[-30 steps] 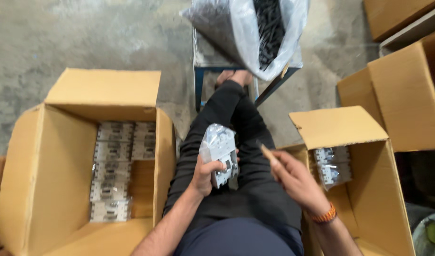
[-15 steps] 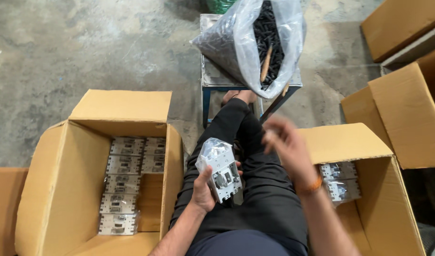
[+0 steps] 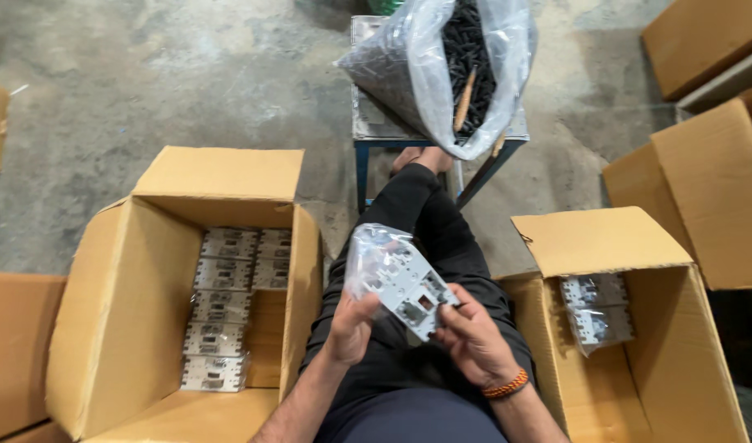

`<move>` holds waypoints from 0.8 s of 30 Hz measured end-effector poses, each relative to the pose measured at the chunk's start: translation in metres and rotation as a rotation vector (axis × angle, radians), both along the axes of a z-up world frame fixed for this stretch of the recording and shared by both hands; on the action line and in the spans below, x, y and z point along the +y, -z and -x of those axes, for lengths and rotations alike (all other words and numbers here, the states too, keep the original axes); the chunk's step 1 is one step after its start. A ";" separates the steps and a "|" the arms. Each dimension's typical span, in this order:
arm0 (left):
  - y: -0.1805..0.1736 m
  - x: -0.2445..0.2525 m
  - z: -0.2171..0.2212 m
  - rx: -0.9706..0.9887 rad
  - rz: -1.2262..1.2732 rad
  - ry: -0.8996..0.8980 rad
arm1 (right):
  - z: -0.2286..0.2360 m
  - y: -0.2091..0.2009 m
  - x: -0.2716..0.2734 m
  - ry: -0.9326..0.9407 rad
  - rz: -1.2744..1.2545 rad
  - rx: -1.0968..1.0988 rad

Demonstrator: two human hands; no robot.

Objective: The person sits on a stool and repeatedly takes white plastic electrical components from a cardboard box, removes them from plastic bags, and uses a wooden stick to scrape or clean the parts. The cleaned components are then placed into a second cardboard box.

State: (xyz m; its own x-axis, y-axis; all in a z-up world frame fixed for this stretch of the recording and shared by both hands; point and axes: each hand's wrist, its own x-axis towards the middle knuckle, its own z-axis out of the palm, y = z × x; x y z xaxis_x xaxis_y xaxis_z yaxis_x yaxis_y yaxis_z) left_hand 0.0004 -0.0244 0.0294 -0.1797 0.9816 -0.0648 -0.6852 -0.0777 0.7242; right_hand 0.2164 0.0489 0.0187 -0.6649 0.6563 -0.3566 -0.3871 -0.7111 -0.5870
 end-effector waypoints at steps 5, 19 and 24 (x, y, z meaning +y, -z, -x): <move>-0.014 -0.013 0.020 0.262 0.115 -0.110 | -0.026 -0.022 0.018 0.119 -0.273 -0.231; -0.029 -0.011 0.012 -0.009 0.160 0.173 | 0.019 -0.171 0.007 -0.409 -1.466 -0.850; -0.028 -0.017 0.008 0.211 0.277 0.379 | 0.024 -0.161 0.007 -0.348 -1.622 -0.873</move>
